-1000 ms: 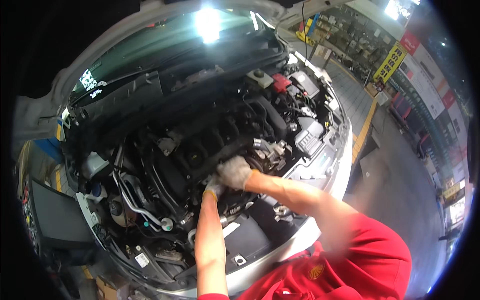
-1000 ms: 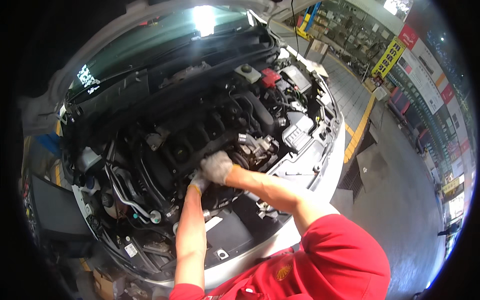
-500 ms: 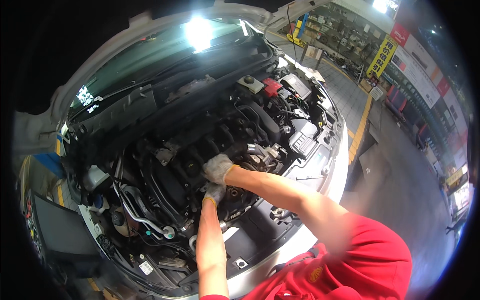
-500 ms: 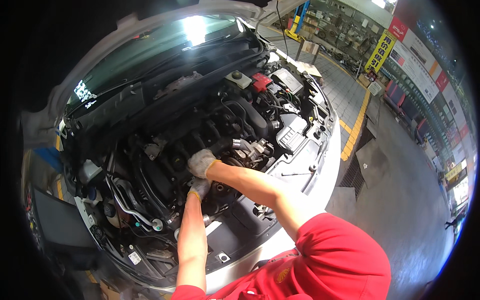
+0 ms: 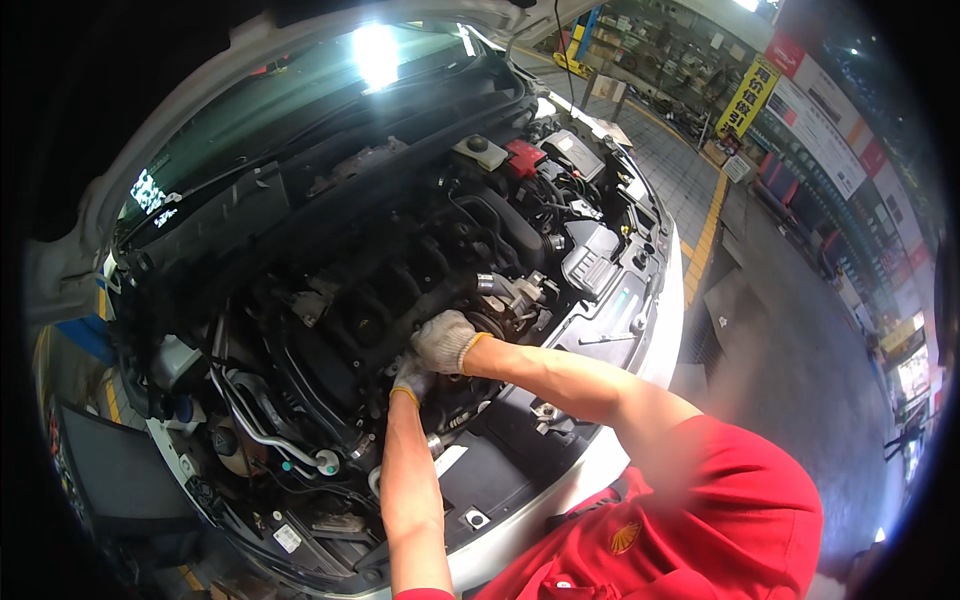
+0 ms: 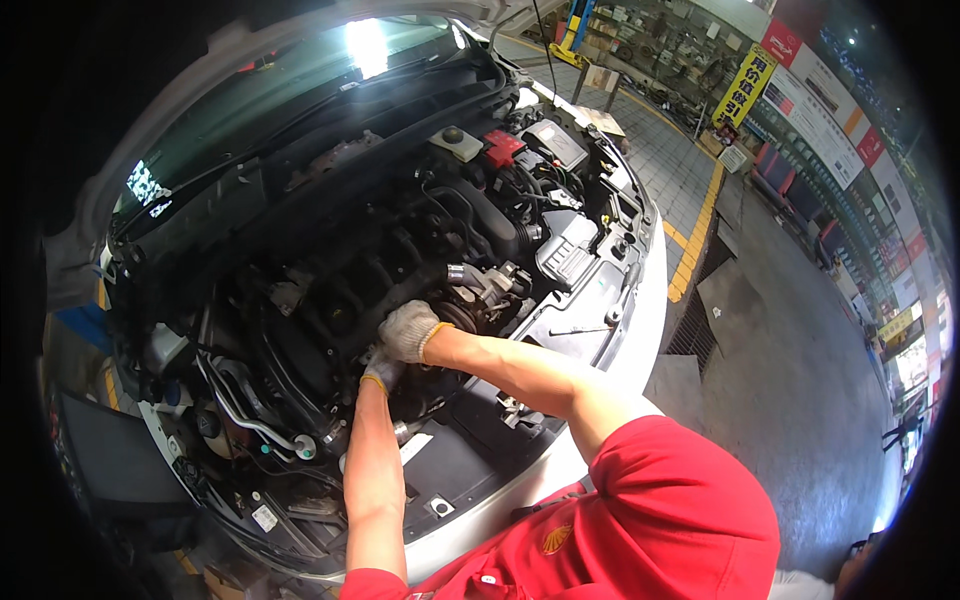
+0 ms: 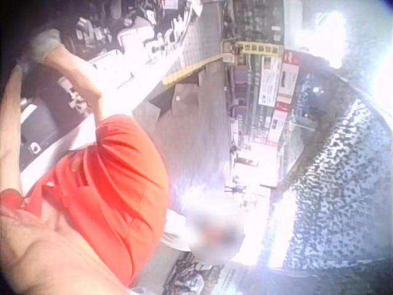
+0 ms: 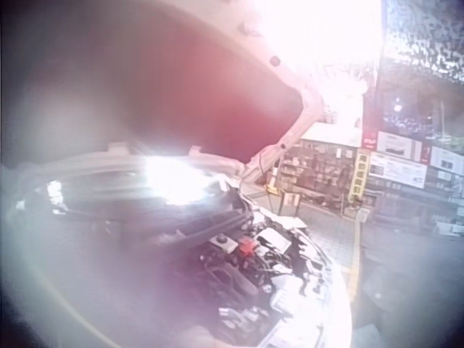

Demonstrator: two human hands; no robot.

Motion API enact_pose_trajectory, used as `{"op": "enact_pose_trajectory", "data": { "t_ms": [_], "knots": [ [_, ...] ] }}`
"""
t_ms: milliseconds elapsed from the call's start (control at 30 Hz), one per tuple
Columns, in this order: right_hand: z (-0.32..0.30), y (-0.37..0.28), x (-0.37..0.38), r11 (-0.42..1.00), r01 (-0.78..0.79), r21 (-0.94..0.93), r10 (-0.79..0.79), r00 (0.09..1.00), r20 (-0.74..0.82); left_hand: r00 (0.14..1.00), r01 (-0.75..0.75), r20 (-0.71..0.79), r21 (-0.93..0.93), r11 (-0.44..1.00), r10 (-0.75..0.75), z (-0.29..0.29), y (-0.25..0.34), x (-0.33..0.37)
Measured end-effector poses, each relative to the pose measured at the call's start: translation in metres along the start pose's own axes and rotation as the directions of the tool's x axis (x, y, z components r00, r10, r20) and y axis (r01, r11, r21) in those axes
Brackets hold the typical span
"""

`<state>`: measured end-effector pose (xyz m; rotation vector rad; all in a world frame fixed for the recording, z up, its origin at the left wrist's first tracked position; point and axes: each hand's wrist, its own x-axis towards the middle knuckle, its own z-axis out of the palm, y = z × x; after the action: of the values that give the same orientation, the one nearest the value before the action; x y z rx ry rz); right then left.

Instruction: The person works on a car engine with the hood open, using a wrench to tighten or loosen bolts on engine components. Another person stands nearby observing the process.

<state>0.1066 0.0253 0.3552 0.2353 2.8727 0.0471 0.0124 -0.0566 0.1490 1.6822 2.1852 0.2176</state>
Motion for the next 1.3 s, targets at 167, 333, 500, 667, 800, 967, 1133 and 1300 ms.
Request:
{"op": "enact_pose_trajectory", "data": {
  "t_ms": [167,333,500,667,800,967,1133,1300],
  "knots": [
    [-0.001,-0.013,-0.009,0.996,0.023,0.082,-0.017,0.996,-0.082,0.998,0.017,0.052,0.106,0.994,-0.023,0.025,-0.027,-0.002],
    [-0.006,-0.008,-0.002,0.993,0.099,0.062,-0.083,0.971,-0.224,1.0,-0.009,0.011,0.46,0.888,0.004,0.019,-0.019,0.007],
    [-0.027,-0.013,0.019,0.996,0.028,0.083,-0.026,0.999,-0.019,0.997,0.021,-0.072,0.112,0.993,-0.013,-0.015,0.002,-0.011],
    [-0.023,-0.026,0.052,0.998,0.06,-0.002,-0.06,0.998,-0.012,0.963,0.161,-0.146,-0.37,0.915,-0.228,-0.01,-0.011,-0.014],
    [-0.023,-0.023,0.072,0.997,0.073,-0.023,-0.074,0.996,-0.04,0.914,0.289,-0.13,-0.457,0.841,-0.385,-0.017,0.0,-0.019],
    [0.005,-0.013,0.077,0.996,0.084,0.027,-0.08,0.989,-0.122,0.948,0.255,-0.078,-0.391,0.884,-0.307,-0.05,0.018,-0.025],
    [0.001,-0.005,0.023,0.981,0.161,-0.108,-0.167,0.984,-0.058,0.975,0.152,-0.125,-0.232,0.961,-0.185,-0.004,0.011,-0.008],
    [-0.016,-0.024,-0.013,0.991,-0.015,0.129,0.028,0.994,-0.104,0.966,0.087,-0.232,-0.137,0.987,-0.117,0.061,-0.062,-0.003]
  ]
}}
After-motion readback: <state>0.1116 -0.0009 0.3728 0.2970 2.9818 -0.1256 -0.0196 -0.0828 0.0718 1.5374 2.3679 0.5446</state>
